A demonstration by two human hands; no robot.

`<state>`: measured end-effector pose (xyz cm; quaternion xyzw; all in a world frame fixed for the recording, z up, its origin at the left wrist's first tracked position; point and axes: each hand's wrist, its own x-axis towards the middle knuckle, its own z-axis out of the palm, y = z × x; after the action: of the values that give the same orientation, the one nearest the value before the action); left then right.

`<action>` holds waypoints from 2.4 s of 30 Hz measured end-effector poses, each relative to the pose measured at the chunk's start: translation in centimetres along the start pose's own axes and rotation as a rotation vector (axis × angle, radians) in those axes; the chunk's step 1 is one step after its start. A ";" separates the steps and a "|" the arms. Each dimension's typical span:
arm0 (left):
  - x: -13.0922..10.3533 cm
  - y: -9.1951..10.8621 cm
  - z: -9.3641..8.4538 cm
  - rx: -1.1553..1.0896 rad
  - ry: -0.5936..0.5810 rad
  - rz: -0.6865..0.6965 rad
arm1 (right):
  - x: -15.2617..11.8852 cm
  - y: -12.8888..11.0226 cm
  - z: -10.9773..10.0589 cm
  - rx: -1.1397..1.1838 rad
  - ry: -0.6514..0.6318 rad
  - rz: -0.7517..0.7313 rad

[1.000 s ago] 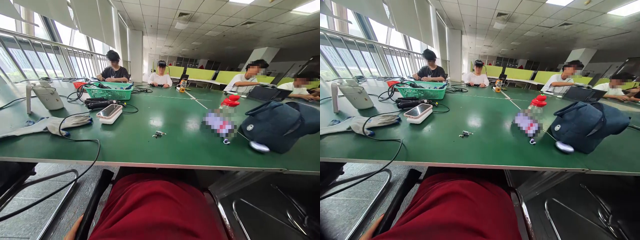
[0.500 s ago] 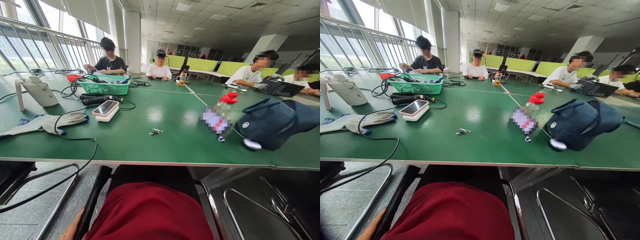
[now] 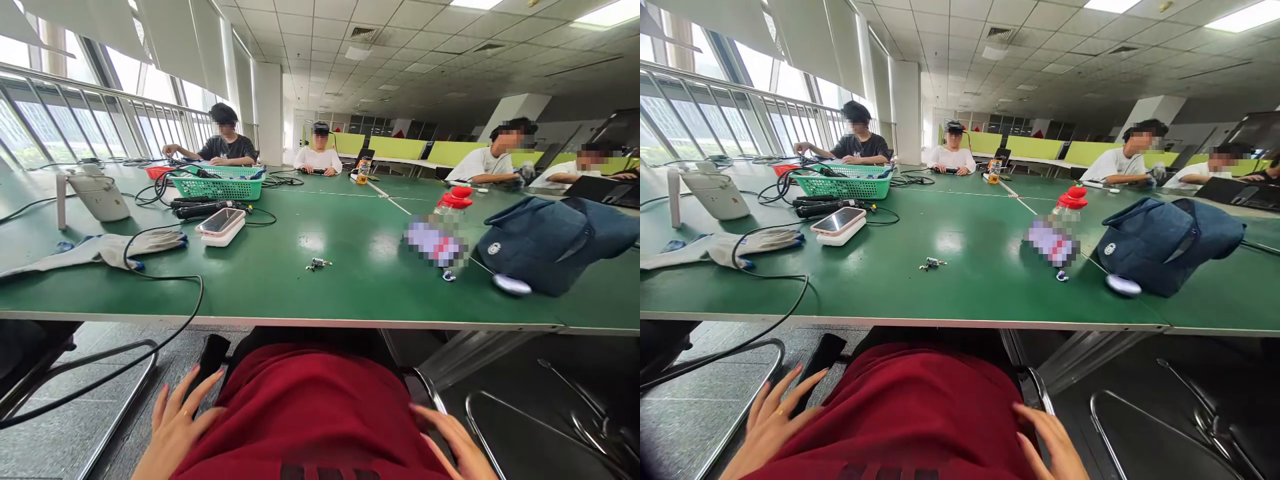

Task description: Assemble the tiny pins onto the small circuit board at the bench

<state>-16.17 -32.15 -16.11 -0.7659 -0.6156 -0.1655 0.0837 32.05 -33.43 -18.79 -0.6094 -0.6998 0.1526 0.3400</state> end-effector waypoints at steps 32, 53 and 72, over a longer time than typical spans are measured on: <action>10.3 -0.5 -0.8 0.325 -0.334 0.277 | 10.9 -1.2 -4.0 -0.490 -0.330 0.225; 35.0 11.4 -7.8 -0.237 -0.295 0.267 | 33.8 -18.3 1.6 -0.321 -0.292 -0.207; 35.7 9.6 -3.4 -0.511 -0.257 0.288 | 34.2 -15.4 2.6 -0.074 -0.302 -0.203</action>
<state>-0.65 -2.76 0.51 -0.8562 -0.4447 -0.2029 -0.1673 17.85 -3.40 -1.07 -0.5178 -0.8060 0.1813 0.2222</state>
